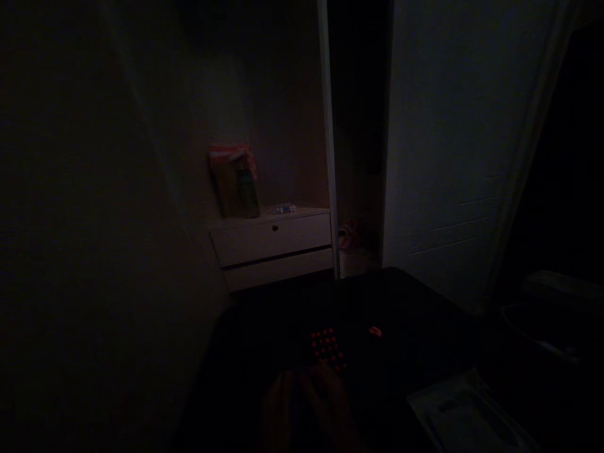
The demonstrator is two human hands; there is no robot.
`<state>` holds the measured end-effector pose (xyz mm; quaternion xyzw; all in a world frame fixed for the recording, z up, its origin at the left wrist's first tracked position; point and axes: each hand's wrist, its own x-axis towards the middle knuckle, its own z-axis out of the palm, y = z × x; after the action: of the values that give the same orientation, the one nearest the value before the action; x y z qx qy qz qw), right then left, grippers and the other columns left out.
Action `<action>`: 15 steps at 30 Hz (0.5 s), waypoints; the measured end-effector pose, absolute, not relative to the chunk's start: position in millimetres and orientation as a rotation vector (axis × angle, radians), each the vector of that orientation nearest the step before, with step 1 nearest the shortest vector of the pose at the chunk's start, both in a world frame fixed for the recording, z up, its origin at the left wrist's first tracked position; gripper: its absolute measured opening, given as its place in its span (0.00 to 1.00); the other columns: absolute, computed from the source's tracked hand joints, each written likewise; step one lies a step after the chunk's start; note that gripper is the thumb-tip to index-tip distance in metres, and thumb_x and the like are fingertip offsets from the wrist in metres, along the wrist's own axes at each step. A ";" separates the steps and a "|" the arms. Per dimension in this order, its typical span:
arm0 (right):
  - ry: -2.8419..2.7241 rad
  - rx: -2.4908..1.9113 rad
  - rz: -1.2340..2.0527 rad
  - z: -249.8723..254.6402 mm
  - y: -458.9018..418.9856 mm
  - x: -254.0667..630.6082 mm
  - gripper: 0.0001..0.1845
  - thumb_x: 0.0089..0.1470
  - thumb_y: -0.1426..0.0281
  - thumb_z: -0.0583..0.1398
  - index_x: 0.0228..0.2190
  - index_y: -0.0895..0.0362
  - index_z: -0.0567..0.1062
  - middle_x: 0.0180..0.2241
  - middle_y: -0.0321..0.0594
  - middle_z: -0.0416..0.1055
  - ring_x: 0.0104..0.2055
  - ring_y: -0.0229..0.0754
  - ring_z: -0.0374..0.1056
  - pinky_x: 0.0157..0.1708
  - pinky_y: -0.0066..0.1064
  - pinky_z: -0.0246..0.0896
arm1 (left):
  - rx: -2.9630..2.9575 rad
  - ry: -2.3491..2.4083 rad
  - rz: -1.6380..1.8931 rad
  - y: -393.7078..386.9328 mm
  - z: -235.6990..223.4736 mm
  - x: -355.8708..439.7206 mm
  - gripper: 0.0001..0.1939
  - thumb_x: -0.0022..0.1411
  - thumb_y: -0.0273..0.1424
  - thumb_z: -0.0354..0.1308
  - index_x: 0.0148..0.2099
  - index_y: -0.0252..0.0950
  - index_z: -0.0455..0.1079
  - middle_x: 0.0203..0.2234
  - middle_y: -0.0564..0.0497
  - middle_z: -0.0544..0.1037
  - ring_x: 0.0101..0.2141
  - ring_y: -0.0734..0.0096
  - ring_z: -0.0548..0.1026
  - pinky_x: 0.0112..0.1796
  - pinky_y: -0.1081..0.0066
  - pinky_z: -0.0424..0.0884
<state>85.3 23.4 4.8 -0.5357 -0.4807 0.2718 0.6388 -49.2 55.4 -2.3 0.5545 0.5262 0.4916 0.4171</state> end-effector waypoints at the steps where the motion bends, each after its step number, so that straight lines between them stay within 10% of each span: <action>1: -1.093 -1.226 0.620 4.6 23.1 84.3 0.28 0.55 0.42 0.58 0.29 0.54 0.78 0.32 0.40 0.76 0.35 0.43 0.71 0.38 0.31 0.68 | 1.389 1.321 1.236 54.3 -0.3 -48.9 0.24 0.46 0.50 0.67 0.39 0.38 0.80 0.44 0.38 0.83 0.52 0.41 0.75 0.53 0.55 0.71; 7: -1.161 -1.253 0.638 -2.8 20.4 88.5 0.25 0.60 0.46 0.57 0.37 0.53 0.81 0.40 0.43 0.78 0.45 0.47 0.73 0.48 0.35 0.68 | 1.277 1.303 1.197 50.2 17.1 -36.6 0.28 0.55 0.58 0.57 0.36 0.37 0.79 0.32 0.42 0.83 0.37 0.51 0.80 0.40 0.61 0.76; 11: -1.152 -1.294 0.602 -9.6 18.7 97.0 0.29 0.62 0.45 0.52 0.51 0.48 0.79 0.58 0.44 0.72 0.63 0.53 0.63 0.61 0.45 0.60 | 1.221 1.407 1.263 51.5 19.5 -36.1 0.32 0.49 0.60 0.60 0.39 0.36 0.78 0.41 0.39 0.83 0.48 0.45 0.77 0.48 0.59 0.73; 15: -1.101 -1.255 0.559 2.4 17.6 99.5 0.25 0.59 0.48 0.58 0.49 0.49 0.79 0.53 0.44 0.76 0.57 0.51 0.71 0.59 0.42 0.64 | 1.240 1.394 1.253 50.7 22.5 -38.1 0.31 0.45 0.58 0.64 0.38 0.36 0.78 0.39 0.39 0.83 0.47 0.45 0.77 0.47 0.59 0.74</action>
<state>99.5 17.6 2.4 -0.5496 -0.4820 0.2448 0.6370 -38.1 50.7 22.5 0.4976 0.5592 0.5027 0.4325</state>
